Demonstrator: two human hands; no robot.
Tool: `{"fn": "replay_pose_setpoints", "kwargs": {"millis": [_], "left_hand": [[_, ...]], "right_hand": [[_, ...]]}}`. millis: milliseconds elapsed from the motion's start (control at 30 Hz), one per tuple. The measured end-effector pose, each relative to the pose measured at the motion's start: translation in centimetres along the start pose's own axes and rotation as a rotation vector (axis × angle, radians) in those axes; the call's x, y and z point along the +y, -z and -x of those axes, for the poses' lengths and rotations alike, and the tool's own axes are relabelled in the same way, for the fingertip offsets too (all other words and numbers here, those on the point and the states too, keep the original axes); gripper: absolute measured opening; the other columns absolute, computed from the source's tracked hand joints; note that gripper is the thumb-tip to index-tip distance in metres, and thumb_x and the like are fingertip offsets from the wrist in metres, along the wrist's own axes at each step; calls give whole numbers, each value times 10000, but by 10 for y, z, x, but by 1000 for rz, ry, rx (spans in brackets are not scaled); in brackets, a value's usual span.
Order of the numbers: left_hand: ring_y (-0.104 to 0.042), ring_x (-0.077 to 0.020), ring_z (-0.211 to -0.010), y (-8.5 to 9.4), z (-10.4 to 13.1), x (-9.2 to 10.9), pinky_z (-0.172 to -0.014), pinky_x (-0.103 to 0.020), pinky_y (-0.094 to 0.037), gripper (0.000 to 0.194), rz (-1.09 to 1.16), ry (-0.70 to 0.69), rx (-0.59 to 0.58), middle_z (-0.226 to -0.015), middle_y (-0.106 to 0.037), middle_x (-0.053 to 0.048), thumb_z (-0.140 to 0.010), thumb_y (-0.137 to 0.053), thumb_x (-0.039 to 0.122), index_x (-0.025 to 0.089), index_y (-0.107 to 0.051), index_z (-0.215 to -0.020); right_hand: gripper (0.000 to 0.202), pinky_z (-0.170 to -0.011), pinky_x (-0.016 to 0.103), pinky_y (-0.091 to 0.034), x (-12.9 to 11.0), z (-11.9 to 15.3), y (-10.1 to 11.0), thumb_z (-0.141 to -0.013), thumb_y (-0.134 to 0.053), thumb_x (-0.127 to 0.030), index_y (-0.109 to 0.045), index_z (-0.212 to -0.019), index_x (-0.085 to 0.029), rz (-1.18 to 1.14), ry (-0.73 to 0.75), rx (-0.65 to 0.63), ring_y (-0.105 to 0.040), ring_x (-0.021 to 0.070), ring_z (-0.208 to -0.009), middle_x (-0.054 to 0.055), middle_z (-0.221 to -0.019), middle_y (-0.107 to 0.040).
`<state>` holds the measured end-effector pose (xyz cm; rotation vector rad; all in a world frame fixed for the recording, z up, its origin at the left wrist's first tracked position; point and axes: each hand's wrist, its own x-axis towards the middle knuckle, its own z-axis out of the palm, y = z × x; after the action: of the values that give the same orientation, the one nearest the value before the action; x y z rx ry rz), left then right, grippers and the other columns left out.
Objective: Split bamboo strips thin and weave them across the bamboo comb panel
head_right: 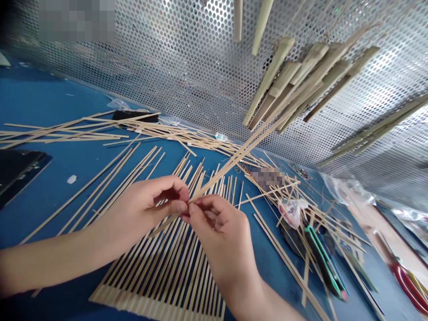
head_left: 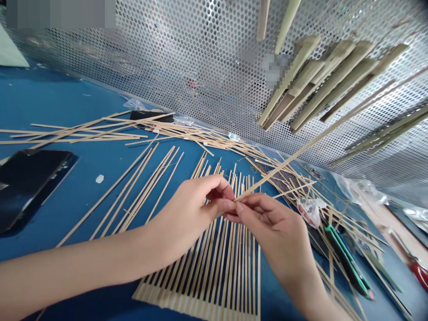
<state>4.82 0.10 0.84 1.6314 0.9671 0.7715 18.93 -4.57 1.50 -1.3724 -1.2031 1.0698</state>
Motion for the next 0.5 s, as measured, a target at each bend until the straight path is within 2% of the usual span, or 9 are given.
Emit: {"fn": "replay_pose_setpoints", "kwargs": {"millis": [133,200,333,500], "left_hand": [[-605,-104,-699,3,-5,-3,-648,-205,-466,42,138,-5,-66,-714,-602,48,-782,-562,143,182,-551,-768],[-605,-111,-700,5,-6,-3,-651,-215,-466,55,140,3,-64,-706,-600,46,-762,-585,138,179,-549,-756],[-564,-86,-629,4,-5,-3,-582,-185,-423,56,23,-31,-33,-663,-589,57,-789,-582,172,179,-553,-741],[-529,-75,-606,2,-1,-1,-554,-173,-387,118,-172,-79,25,-651,-577,63,-804,-523,112,180,-538,-710]], "right_hand": [[60,-666,194,-588,-1,-2,1,-750,-651,-172,-620,-700,-159,-28,-28,21,-687,138,-672,-2,-692,-685],[69,-681,195,-589,-1,-3,1,-735,-669,-171,-615,-694,-157,-61,-39,31,-687,139,-681,-3,-692,-683],[73,-688,160,-575,1,-4,1,-724,-681,-164,-615,-696,-152,-81,-34,36,-684,122,-687,0,-698,-689],[35,-662,167,-573,3,-4,-1,-726,-673,-158,-639,-717,-162,-18,-12,21,-687,133,-687,1,-700,-699]]}}
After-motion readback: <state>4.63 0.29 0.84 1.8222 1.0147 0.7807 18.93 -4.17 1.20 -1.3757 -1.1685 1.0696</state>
